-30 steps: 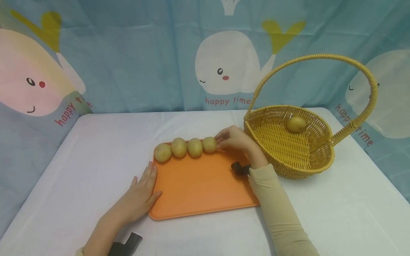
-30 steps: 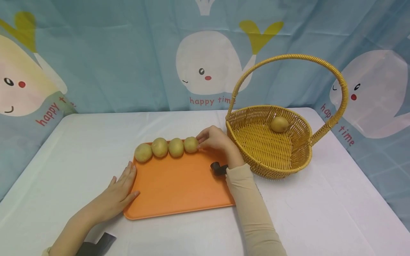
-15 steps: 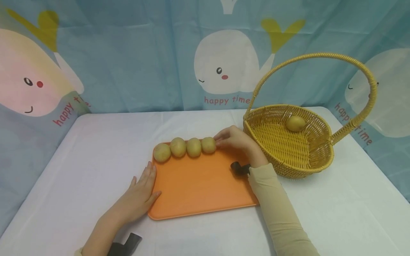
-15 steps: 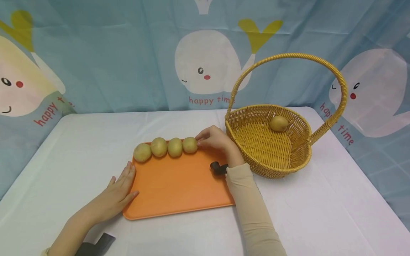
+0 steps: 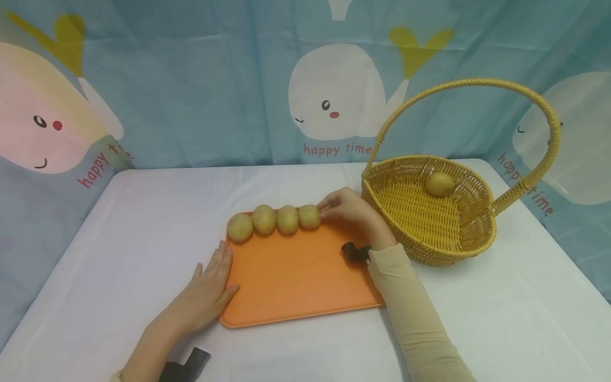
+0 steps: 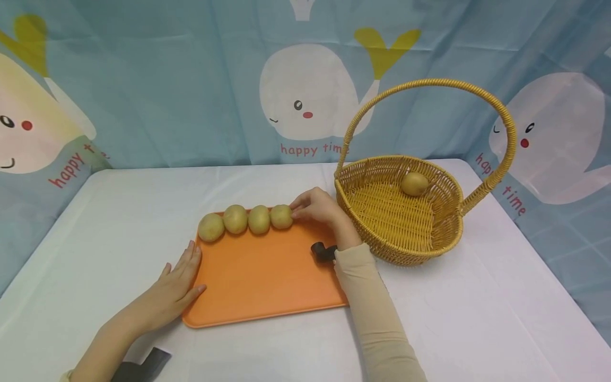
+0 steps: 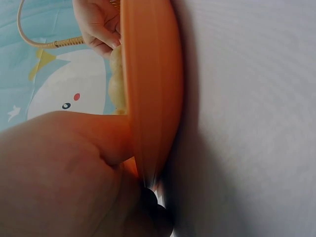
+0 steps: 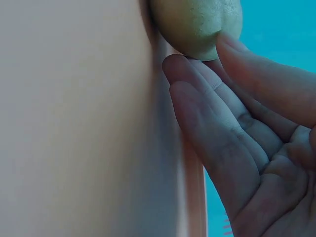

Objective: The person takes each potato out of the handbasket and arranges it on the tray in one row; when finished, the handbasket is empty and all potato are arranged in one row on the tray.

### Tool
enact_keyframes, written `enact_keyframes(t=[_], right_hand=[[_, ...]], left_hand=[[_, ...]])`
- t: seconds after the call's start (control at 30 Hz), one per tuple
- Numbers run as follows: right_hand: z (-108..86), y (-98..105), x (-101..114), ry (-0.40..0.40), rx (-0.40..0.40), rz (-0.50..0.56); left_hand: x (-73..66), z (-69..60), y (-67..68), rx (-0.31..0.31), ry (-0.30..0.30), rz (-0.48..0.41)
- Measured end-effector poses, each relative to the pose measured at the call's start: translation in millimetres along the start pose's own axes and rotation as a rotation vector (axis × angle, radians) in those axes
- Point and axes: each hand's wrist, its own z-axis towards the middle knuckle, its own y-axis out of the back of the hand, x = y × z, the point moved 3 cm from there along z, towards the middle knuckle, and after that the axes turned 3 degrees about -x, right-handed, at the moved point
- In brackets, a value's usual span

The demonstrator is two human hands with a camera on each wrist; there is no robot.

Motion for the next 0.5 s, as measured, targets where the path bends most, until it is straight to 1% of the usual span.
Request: enact_keyframes(t=[0.37,0.5], right_hand=[[-1.3,-0.7,1.8,-0.03,0.005,0.017],[-0.8,-0.8,-0.2,-0.053,0.003,0.066]], left_hand=[[-0.2,0.1,0.5,0.0,-0.001,0.004],[-0.1,0.2,0.6,0.0,-0.003,0.002]])
